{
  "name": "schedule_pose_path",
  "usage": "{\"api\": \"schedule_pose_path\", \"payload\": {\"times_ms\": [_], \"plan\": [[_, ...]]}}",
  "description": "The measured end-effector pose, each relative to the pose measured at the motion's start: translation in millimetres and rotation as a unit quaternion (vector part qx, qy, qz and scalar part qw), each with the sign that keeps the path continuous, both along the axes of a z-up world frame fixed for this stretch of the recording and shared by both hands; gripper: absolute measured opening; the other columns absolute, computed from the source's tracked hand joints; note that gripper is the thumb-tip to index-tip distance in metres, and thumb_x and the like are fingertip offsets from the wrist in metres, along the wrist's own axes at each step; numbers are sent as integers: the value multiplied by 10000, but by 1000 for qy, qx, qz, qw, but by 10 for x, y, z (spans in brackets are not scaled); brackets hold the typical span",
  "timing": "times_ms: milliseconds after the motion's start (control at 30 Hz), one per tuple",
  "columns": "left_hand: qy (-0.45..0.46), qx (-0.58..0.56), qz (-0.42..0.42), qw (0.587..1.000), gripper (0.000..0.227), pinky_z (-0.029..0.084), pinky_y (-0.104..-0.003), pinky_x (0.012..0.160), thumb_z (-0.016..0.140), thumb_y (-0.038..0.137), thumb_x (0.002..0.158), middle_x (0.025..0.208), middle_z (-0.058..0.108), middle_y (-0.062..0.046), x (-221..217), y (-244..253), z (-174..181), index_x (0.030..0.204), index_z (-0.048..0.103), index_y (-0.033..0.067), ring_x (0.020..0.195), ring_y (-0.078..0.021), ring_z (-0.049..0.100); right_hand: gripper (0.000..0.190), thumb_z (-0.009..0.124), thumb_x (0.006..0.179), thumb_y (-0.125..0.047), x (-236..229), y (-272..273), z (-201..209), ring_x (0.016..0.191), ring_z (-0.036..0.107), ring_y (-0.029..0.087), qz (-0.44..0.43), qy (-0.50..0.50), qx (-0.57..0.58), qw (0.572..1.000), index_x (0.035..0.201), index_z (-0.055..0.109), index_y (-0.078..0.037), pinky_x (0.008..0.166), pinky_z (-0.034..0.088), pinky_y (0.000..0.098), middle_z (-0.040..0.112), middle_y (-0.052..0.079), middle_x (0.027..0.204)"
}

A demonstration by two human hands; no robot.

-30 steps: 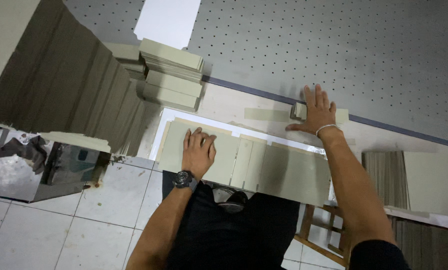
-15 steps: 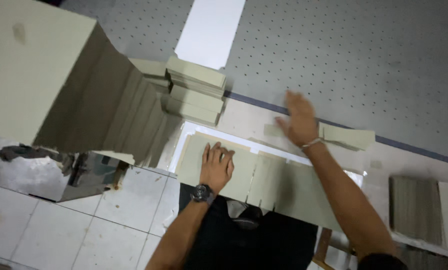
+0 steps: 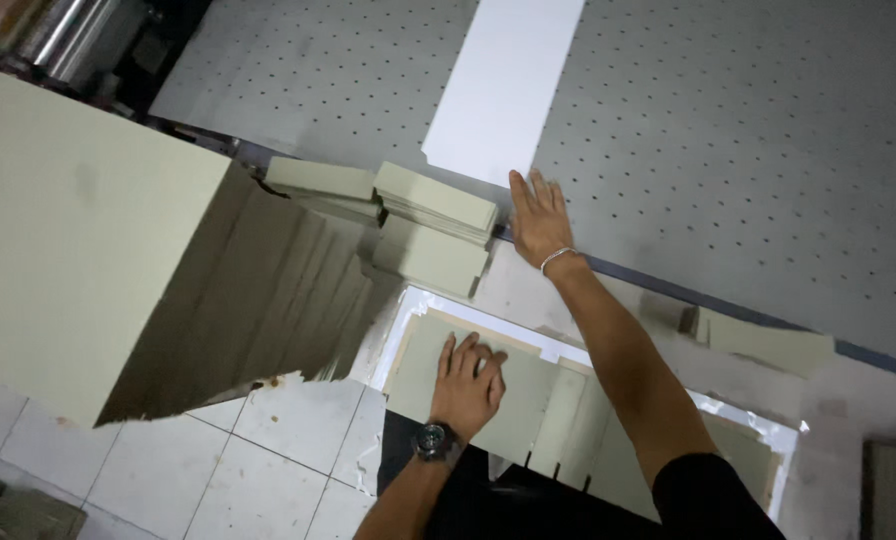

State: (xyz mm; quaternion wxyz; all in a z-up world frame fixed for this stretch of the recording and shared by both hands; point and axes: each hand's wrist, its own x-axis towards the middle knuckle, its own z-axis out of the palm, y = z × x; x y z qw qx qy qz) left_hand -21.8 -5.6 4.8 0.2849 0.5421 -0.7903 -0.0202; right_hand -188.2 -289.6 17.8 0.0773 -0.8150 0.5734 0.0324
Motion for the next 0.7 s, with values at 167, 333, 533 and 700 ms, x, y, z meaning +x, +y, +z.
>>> {"api": "schedule_pose_path", "payload": {"times_ms": [167,333,533,700], "plan": [[25,9,-20,999,311,323,-646,1278,623,166,972,1159,628,-87,22,-33,249,1269,714,167,1385,-372,584,749,330,1139,-308,152,-283,-5,1712,26,298,56,22,-23,998,1781,-14,-133,1375,-19,540,222,58,1841],[44,25,-36,998,357,263,-660,1308,607,133,989,1202,656,-159,39,-40,215,1327,718,102,1395,-418,565,693,269,1177,-354,266,-452,-147,1696,40,342,136,19,-90,986,1760,24,-70,1370,-12,550,235,59,1821],[47,27,-32,998,347,274,-661,1301,627,106,975,1168,631,-128,9,-28,232,1313,708,98,1363,-402,579,800,218,1122,-482,321,-382,-6,1695,-43,346,155,47,-37,986,1749,-34,-53,1357,-98,559,131,93,1838],[43,33,-35,998,366,269,-680,1304,613,116,998,1196,619,-132,9,-23,210,1357,680,95,1387,-407,548,823,259,1108,-471,244,-389,-227,1695,8,358,145,48,-94,984,1751,-12,-35,1351,-79,609,139,85,1839]]}}
